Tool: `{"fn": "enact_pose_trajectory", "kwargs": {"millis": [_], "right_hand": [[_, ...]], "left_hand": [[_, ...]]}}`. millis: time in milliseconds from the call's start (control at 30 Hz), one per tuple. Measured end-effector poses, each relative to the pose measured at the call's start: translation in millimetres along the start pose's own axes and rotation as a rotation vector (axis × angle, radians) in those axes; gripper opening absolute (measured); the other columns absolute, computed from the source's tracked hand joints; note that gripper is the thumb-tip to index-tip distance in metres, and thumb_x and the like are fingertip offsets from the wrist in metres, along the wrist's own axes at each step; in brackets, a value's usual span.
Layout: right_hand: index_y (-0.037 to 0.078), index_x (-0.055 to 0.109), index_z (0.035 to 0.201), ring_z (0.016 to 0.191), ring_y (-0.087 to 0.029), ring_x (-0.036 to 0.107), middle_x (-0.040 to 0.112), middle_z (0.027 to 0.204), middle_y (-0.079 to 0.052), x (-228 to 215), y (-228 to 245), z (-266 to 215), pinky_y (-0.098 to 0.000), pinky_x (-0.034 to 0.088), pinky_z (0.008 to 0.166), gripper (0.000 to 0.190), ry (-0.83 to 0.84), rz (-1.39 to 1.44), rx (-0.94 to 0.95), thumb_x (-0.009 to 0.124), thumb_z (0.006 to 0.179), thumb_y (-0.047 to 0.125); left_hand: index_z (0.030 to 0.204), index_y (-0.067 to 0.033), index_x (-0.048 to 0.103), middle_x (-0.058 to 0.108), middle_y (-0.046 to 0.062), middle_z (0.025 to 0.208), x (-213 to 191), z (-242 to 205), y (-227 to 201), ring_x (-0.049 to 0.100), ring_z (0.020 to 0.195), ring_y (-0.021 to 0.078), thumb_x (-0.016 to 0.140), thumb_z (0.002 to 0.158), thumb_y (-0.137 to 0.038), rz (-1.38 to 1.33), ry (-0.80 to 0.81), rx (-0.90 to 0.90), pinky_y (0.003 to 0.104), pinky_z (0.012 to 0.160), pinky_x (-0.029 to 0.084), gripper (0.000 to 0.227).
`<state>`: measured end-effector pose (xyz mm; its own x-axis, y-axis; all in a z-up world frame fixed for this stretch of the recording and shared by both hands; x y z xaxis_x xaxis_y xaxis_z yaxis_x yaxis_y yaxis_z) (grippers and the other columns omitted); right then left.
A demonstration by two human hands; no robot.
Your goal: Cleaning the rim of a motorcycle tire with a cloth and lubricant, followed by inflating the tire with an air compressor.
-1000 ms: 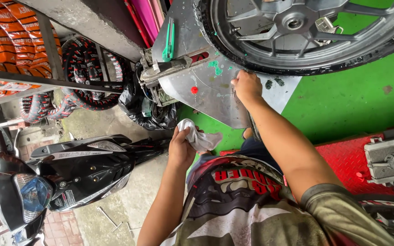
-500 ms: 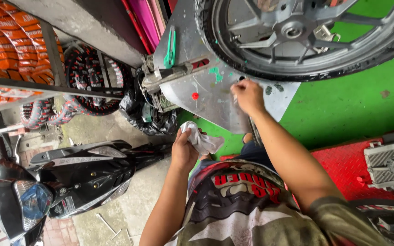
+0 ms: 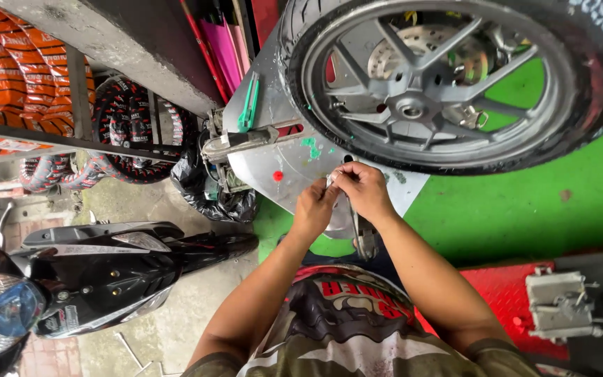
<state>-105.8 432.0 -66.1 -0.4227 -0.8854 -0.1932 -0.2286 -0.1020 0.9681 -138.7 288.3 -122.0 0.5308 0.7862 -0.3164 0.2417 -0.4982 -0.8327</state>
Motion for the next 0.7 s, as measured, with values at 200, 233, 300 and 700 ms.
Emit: {"fn": "enact_pose_trajectory", "kwargs": {"millis": [200, 233, 300, 700], "right_hand": [[0.006, 0.071, 0.091, 0.047, -0.014, 0.058, 0.067, 0.060, -0.013, -18.6, 39.3, 28.0, -0.0240, 0.052, 0.049, 0.010, -0.187, 0.284, 0.007, 0.068, 0.095, 0.015], [0.006, 0.071, 0.091, 0.047, -0.014, 0.058, 0.067, 0.060, -0.013, -18.3, 36.0, 38.5, -0.0240, 0.052, 0.049, 0.010, -0.210, 0.295, 0.002, 0.068, 0.095, 0.015], [-0.003, 0.060, 0.102, 0.064, -0.020, 0.074, 0.076, 0.085, -0.020, -31.4, 34.4, 47.8, -0.0284, 0.063, 0.061, 0.011, -0.501, 0.369, -0.184, 0.060, 0.103, 0.008], [-0.008, 0.067, 0.106, 0.078, -0.026, 0.079, 0.078, 0.092, -0.023, -0.3, 18.1, 70.9, -0.0305, 0.067, 0.064, 0.009, -1.156, 0.104, -0.483, 0.064, 0.101, -0.001]], "left_hand": [[0.084, -0.0143, 0.064, 0.070, 0.009, 0.068, -15.3, 9.1, -37.1, 0.072, 0.080, 0.0318, 0.056, 0.100, -0.055, 0.191, 0.034, -0.025, 0.042, 0.075, 0.056, 0.045], [0.084, -0.0143, 0.064, 0.070, 0.009, 0.068, -27.6, 11.2, -44.2, 0.072, 0.080, 0.0318, 0.056, 0.100, -0.055, 0.208, 0.047, -0.010, 0.042, 0.075, 0.056, 0.045], [0.112, -0.0091, 0.070, 0.073, 0.023, 0.089, -52.2, 14.3, -50.4, 0.071, 0.100, 0.0435, 0.059, 0.102, -0.045, 0.234, 0.121, -0.037, 0.052, 0.089, 0.056, 0.039], [0.119, 0.0033, 0.073, 0.074, 0.018, 0.097, -255.6, 90.1, -229.2, 0.069, 0.109, 0.0354, 0.047, 0.091, 0.016, 0.140, -0.036, 0.877, 0.052, 0.108, 0.044, 0.040]]}}
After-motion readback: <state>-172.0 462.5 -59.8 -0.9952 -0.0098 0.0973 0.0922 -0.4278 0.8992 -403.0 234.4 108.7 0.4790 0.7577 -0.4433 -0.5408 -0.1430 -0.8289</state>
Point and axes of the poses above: each hand's wrist, its own z-axis towards the middle knuckle, its own x-axis out of the palm, y = z × x, the point moved 7 cm from there along z, towards the middle knuckle
